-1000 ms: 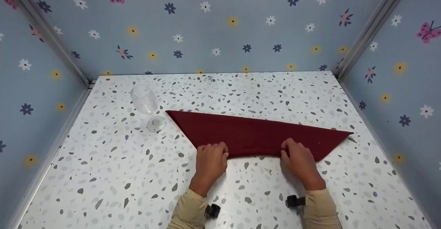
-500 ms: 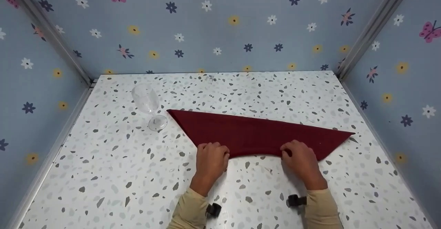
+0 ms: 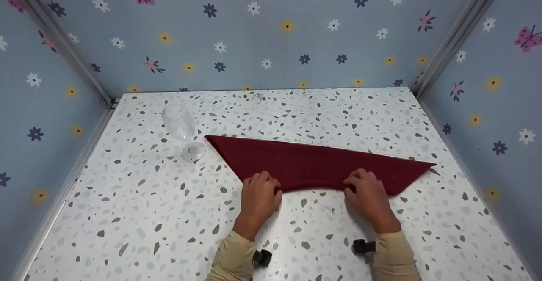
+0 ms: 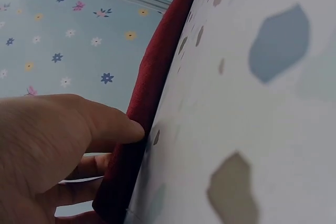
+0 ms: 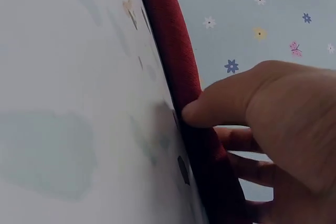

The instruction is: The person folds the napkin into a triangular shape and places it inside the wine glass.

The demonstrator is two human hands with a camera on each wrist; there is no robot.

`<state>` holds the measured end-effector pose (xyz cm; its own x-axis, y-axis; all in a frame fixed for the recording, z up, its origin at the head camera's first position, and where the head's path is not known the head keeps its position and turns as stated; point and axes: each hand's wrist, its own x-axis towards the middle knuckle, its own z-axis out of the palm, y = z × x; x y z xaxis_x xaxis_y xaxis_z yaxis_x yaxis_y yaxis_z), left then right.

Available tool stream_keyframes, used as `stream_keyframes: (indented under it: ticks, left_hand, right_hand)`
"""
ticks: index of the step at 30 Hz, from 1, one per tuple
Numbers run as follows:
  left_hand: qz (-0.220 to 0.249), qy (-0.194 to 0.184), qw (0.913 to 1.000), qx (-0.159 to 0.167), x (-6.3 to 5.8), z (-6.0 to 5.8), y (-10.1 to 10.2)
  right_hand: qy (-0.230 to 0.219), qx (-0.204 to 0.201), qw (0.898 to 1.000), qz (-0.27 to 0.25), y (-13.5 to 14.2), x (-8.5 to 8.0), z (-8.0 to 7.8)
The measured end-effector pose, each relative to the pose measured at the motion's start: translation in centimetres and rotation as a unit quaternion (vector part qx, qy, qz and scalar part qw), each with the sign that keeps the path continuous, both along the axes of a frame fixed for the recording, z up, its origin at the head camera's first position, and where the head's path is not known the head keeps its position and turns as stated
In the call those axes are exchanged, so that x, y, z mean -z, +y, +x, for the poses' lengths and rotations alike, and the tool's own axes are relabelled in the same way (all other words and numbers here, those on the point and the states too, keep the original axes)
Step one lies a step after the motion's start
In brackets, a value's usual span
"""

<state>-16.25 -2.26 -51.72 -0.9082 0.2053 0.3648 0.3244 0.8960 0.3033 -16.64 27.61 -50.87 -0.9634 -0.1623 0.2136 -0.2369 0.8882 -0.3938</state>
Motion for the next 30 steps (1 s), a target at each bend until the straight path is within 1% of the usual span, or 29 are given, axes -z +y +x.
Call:
stream_keyframes:
  ticks: [4, 10, 18, 22, 27, 30]
  left_hand:
    - [0.015, 0.012, 0.9998, -0.003, 0.03, -0.09, 0.07]
    - [0.027, 0.025, 0.9993, 0.001, -0.18, -0.04, 0.22]
    - [0.025, -0.004, 0.9997, -0.001, -0.01, 0.18, 0.21]
    - [0.028, 0.001, 0.9996, -0.001, 0.05, 0.18, 0.17]
    - [0.046, 0.014, 0.9988, 0.0, 0.07, -0.14, 0.2]
    - [0.042, 0.021, 0.9989, 0.005, 0.11, -0.18, 0.2]
  right_hand:
    - [0.011, -0.006, 1.0, 0.002, 0.08, 0.08, -0.13]
    - [-0.013, -0.001, 1.0, -0.003, 0.47, -0.07, -0.1]
    - [-0.035, 0.003, 0.999, -0.014, 0.62, 0.04, 0.3]
    - [-0.042, 0.005, 0.999, -0.014, 0.5, 0.05, 0.26]
    - [-0.049, 0.027, 0.998, -0.037, 0.5, -0.15, 0.04]
    - [-0.047, 0.038, 0.997, -0.041, 0.55, -0.11, 0.01]
